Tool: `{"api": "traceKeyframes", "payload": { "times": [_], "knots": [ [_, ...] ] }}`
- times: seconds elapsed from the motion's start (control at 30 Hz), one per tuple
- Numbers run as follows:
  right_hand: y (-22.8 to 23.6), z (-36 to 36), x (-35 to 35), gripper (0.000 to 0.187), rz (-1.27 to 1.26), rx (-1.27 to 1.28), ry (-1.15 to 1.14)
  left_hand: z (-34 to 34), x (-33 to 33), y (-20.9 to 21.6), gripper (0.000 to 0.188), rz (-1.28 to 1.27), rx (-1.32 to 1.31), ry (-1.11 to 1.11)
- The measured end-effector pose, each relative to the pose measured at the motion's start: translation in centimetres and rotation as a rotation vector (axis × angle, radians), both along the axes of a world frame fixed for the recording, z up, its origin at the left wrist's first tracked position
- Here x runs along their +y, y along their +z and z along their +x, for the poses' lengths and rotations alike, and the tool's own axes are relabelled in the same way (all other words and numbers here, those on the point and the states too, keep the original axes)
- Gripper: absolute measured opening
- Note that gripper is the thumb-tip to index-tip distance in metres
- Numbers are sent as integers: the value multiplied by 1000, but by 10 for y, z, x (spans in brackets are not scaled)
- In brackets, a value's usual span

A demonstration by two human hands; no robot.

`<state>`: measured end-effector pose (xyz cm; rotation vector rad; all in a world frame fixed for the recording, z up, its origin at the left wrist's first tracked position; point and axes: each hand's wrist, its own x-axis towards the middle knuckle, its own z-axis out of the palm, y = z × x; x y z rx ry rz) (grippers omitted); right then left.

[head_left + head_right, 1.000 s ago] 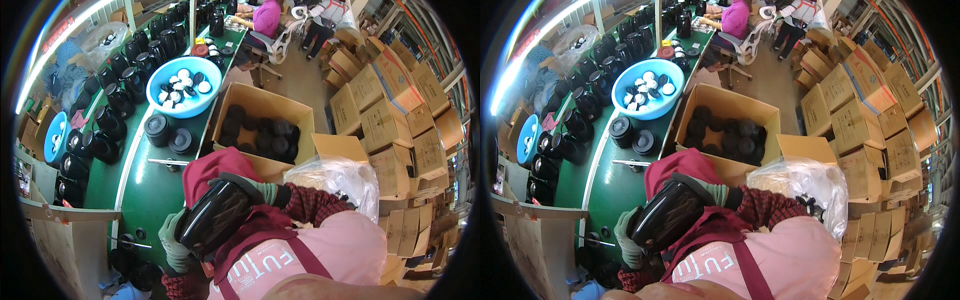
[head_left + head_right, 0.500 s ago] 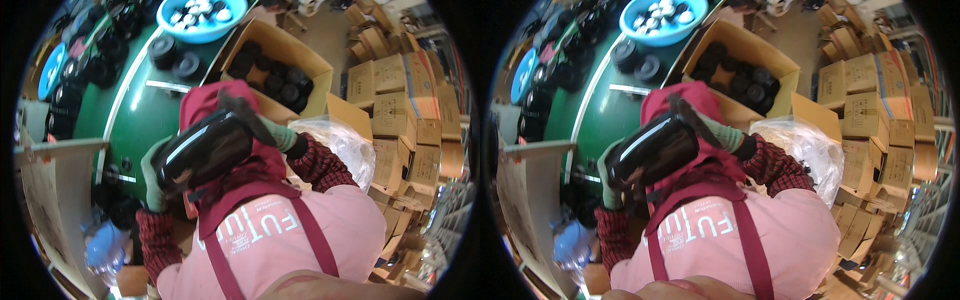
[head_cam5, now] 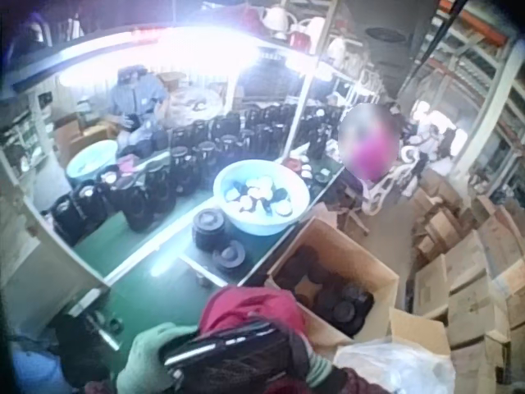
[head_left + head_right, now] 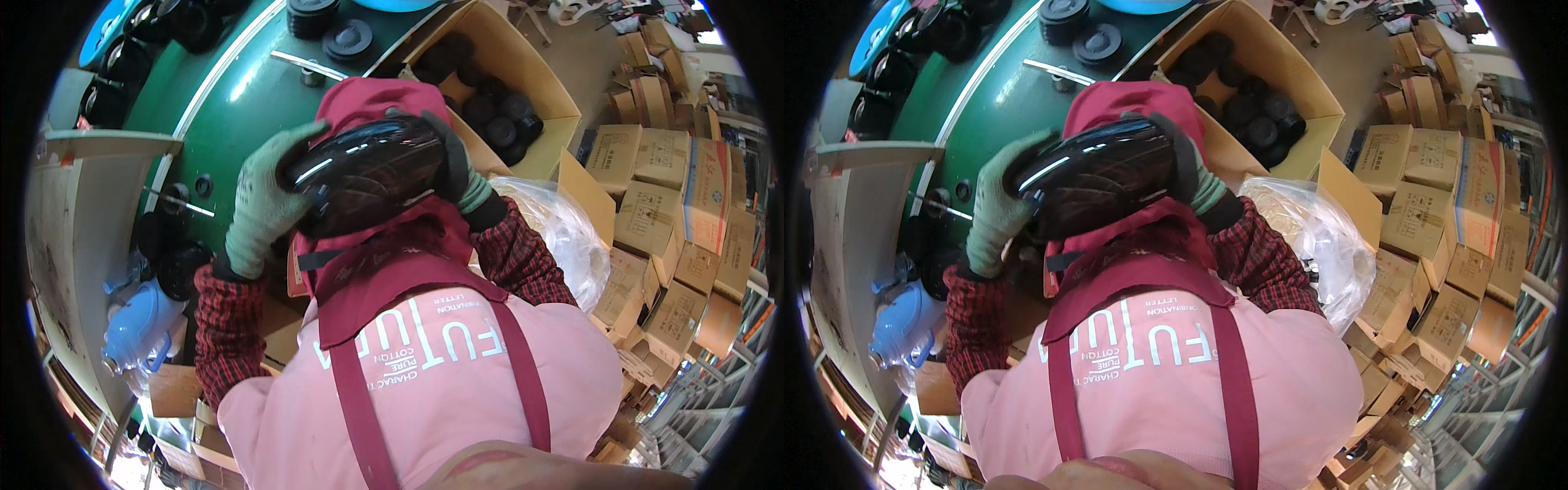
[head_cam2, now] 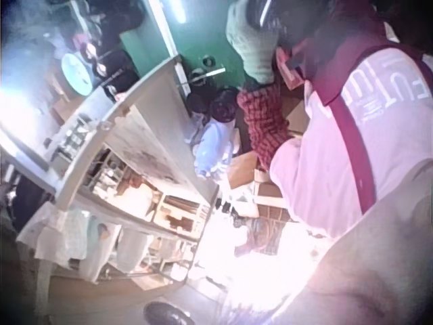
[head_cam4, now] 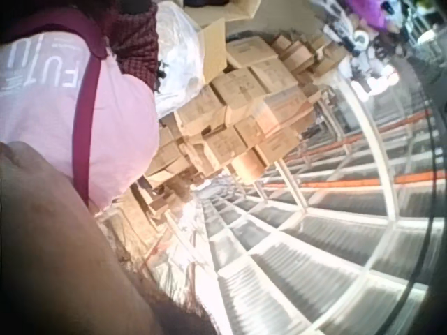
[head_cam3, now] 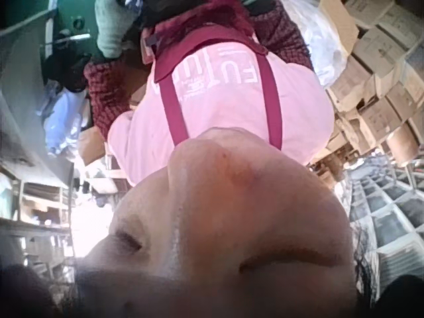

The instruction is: The person assembles black kitchenware by picking up a pot, inserting a metal rod, and attaching a lid. The person repeats this process for multiple units, placing finished items on the table.

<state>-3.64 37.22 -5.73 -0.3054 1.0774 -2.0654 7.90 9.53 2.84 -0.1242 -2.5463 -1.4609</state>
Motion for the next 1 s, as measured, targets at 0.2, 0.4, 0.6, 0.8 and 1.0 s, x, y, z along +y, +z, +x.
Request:
{"api": "traceKeyframes", "payload": {
  "times": [0.2, 0.4, 0.6, 0.8, 1.0],
  "knots": [
    [-19, 15, 12, 86, 202, 472, -105, 3, 24, 27, 86, 272, 166, -44],
    [-21, 29, 2, 65, 117, 420, 117, 14, 47, 16, 65, -418, 539, 69],
    [-25, 50, 4, 66, 190, 371, 248, 22, 68, 22, 58, -484, 555, 127],
    [15, 61, -6, 66, 22, -527, 131, 31, 77, 20, 57, -511, 549, 157],
    [-35, 69, 12, 80, 149, 304, 67, 26, 80, 30, 55, -474, 555, 141]
  ]
}}
